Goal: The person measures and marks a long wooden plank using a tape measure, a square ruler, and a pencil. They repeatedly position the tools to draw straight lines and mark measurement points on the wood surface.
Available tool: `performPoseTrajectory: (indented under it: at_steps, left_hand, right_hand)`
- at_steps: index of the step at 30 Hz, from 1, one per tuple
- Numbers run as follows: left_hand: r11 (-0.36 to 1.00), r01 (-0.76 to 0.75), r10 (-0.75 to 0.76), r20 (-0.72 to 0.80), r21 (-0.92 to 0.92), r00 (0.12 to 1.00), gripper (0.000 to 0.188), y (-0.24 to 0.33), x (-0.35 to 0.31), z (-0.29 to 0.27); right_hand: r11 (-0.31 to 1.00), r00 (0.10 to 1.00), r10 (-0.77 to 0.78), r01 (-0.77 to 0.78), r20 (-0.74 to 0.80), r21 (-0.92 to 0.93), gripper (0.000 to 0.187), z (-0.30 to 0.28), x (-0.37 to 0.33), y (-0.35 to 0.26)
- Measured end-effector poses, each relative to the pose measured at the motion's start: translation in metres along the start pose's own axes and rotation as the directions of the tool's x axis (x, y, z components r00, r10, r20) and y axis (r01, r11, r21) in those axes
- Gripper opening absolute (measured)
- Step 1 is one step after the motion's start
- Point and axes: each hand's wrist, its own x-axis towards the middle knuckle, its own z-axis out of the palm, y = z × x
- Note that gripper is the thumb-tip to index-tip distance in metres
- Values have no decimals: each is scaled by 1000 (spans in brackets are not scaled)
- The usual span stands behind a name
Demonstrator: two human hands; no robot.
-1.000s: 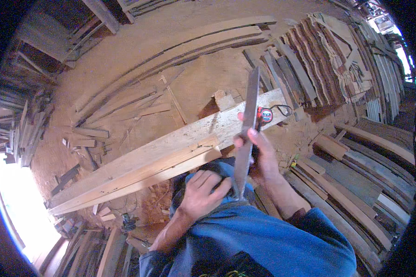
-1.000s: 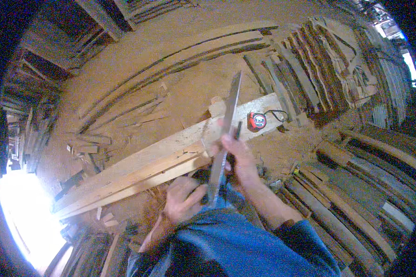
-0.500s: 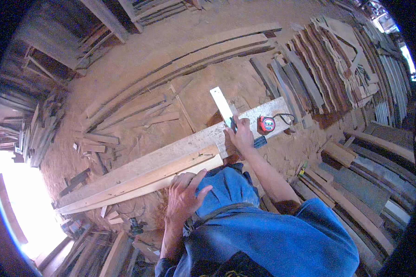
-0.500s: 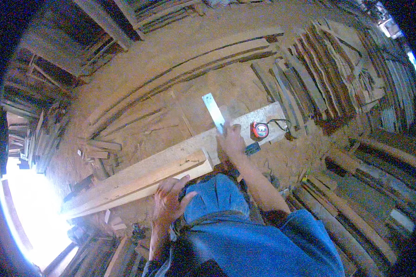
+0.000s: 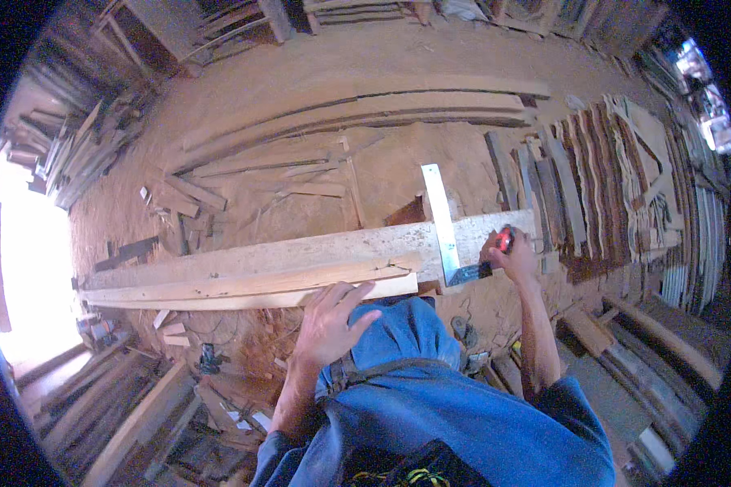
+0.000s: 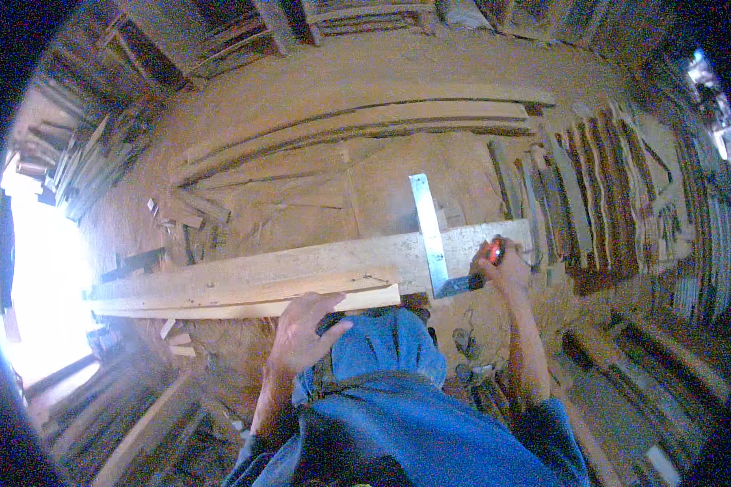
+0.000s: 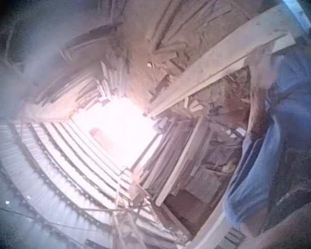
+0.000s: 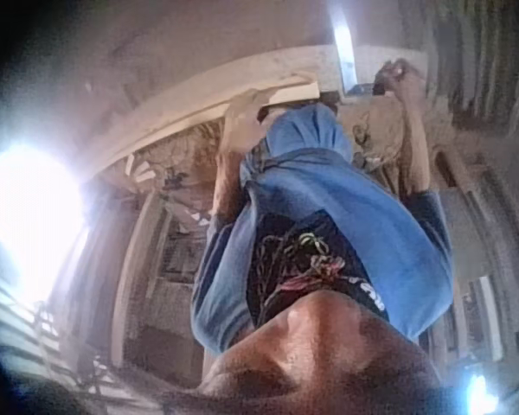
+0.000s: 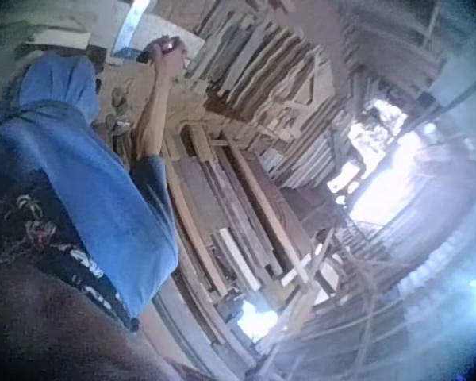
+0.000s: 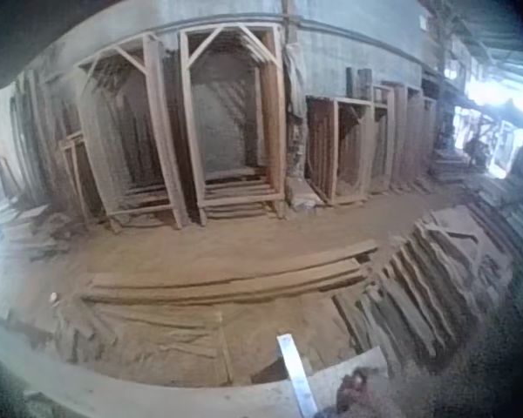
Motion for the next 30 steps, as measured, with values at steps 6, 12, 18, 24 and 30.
performPoseTrajectory:
  at_steps: [6, 12, 18, 24, 30]
  left_hand:
    - [795, 188, -137, 131, -576, 982, 82, 43, 10, 11]
    - [577, 177, -111, 138, -797, 984, 74, 66, 8, 24]
    - [851, 236, -147, 219, -469, 965, 67, 37, -24, -5]
    - [888, 435, -456, 167, 150, 874, 46, -11, -59, -35]
    - [699, 633, -618, -163, 334, 769, 31, -87, -110, -101]
  right_hand:
    - [775, 988, -153, 114, 10, 622, 62, -75, -44, -84]
    - [636, 835, -517, 227, 190, 738, 87, -80, -128, -196]
    - [502, 654, -610, -119, 448, 857, 85, -86, -132, -211]
    - [217, 876, -351, -266, 330, 939, 45, -71, -111, -163]
    - [516, 996, 94, -54, 6, 855, 23, -79, -19, -75]
